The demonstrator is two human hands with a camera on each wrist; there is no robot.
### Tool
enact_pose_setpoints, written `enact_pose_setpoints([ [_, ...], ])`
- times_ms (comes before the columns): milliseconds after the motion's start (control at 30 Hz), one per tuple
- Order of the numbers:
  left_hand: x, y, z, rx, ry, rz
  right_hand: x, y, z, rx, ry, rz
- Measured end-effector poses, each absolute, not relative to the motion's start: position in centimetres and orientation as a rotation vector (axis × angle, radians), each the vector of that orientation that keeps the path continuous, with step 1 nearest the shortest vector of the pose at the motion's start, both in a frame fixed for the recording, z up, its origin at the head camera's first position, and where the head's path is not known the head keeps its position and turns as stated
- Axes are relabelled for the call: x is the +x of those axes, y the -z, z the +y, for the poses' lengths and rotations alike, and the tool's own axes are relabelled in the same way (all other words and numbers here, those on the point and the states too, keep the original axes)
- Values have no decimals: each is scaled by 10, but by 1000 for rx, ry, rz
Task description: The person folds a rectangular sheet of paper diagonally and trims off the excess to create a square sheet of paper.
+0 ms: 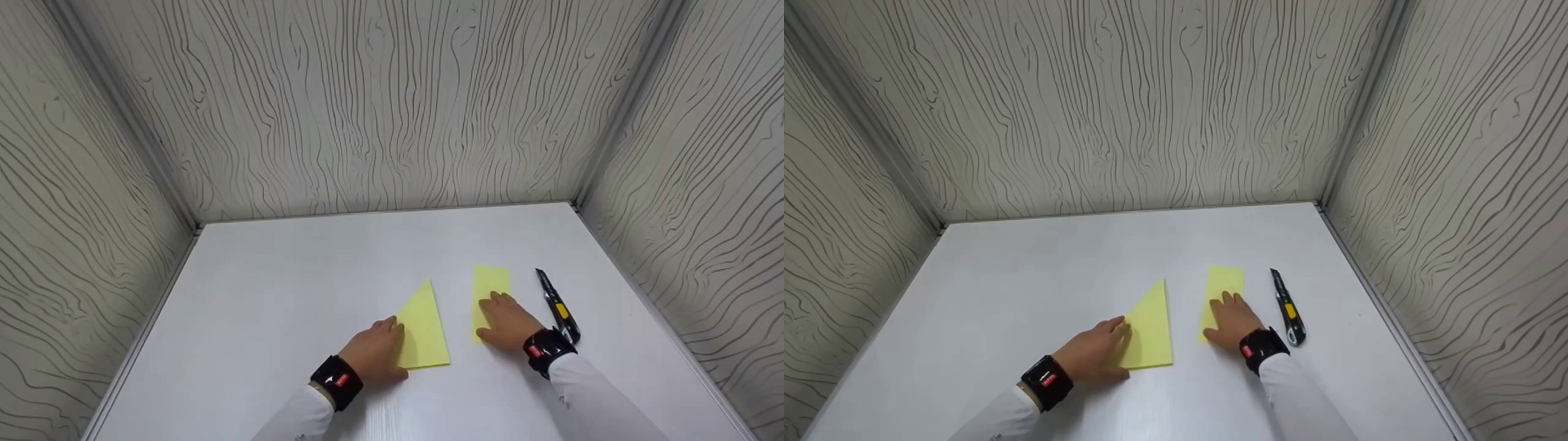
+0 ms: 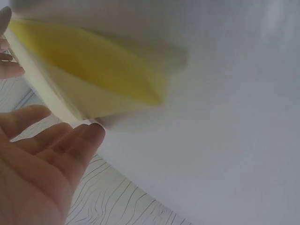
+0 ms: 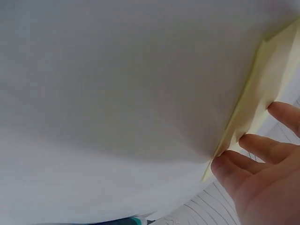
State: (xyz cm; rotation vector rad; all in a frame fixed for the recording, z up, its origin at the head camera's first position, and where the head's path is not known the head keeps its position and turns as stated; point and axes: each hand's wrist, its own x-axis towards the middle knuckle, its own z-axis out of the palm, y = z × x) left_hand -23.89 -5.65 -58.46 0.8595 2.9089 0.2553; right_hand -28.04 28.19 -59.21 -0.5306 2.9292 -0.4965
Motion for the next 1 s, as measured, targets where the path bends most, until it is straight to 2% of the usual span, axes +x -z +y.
enact_pose_setpoints([
  [200, -237, 582, -66, 791, -296, 2882, -279, 589, 270, -454, 556, 3035],
  [633, -237, 586, -70, 810, -277, 2914, -272, 579, 199, -242, 822, 2919],
  [867, -238, 589, -67, 810, -290, 2925, -276, 594, 181, -343, 807, 3002],
  [1000, -238, 589, -68, 833, -298, 2936, -275, 595, 176, -344, 980, 2965],
])
